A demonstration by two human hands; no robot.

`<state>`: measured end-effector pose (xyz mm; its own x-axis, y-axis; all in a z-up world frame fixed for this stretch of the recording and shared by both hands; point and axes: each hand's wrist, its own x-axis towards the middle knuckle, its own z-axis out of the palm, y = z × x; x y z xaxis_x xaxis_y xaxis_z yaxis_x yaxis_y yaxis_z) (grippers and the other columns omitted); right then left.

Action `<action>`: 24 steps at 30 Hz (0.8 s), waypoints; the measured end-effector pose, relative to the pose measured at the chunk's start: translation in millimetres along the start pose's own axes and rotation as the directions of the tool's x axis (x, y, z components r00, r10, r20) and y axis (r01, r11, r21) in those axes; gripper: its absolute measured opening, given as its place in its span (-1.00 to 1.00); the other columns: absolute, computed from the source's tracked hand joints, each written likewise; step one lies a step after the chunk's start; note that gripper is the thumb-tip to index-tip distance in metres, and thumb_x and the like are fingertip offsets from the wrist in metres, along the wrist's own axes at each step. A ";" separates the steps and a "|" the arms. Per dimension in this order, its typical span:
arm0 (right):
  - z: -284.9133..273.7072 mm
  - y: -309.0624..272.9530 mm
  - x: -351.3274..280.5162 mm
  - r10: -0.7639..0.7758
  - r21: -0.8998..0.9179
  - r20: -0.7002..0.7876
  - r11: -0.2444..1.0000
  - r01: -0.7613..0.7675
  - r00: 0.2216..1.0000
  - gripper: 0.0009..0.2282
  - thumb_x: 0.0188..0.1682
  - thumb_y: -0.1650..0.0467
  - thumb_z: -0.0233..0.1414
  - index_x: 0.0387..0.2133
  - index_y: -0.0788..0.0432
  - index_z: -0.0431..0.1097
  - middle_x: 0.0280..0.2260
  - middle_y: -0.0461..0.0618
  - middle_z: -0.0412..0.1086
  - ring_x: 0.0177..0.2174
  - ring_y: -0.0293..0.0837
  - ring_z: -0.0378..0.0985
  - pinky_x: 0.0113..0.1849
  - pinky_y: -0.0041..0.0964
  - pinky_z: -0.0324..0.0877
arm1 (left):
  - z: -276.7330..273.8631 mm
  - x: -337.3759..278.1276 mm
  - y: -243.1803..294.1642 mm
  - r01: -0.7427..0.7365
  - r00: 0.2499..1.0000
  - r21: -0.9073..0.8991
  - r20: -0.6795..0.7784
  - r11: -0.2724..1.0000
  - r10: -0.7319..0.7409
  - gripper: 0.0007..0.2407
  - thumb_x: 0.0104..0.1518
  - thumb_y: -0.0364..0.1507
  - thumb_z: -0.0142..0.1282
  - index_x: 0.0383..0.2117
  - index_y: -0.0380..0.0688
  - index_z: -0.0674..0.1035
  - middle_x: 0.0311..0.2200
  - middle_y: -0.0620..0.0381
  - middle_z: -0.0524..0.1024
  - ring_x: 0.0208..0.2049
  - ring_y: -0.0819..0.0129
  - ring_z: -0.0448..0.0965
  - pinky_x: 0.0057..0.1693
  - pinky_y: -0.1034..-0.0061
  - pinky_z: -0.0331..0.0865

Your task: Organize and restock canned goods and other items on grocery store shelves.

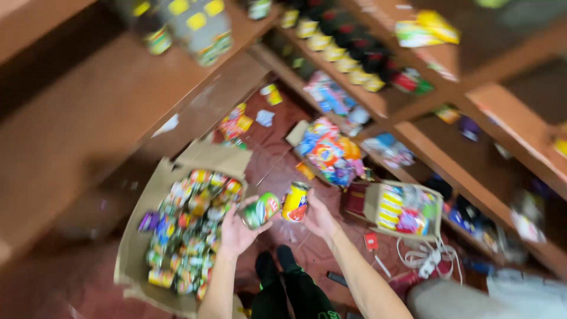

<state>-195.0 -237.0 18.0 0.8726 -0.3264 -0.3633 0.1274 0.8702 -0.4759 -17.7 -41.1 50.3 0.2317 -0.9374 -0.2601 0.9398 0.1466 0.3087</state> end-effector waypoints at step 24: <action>-129.8 -250.2 -306.6 -0.683 -0.119 -0.203 0.728 0.675 0.702 -0.11 -0.40 0.68 0.07 0.34 0.12 -0.05 0.18 0.06 0.26 0.17 -0.01 0.35 0.20 -0.05 0.23 | 221.6 220.9 -294.0 0.384 0.792 0.389 0.328 0.837 -0.515 -0.47 0.35 -0.31 0.02 0.43 -0.11 0.19 0.21 -0.13 0.42 -0.07 0.22 0.56 -0.02 0.33 0.50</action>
<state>-555.6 -402.5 144.5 0.4297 -0.8982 -0.0921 0.6253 0.3696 -0.6873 -298.5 -361.3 104.8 -0.3834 -0.9213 -0.0647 0.7782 -0.3600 0.5146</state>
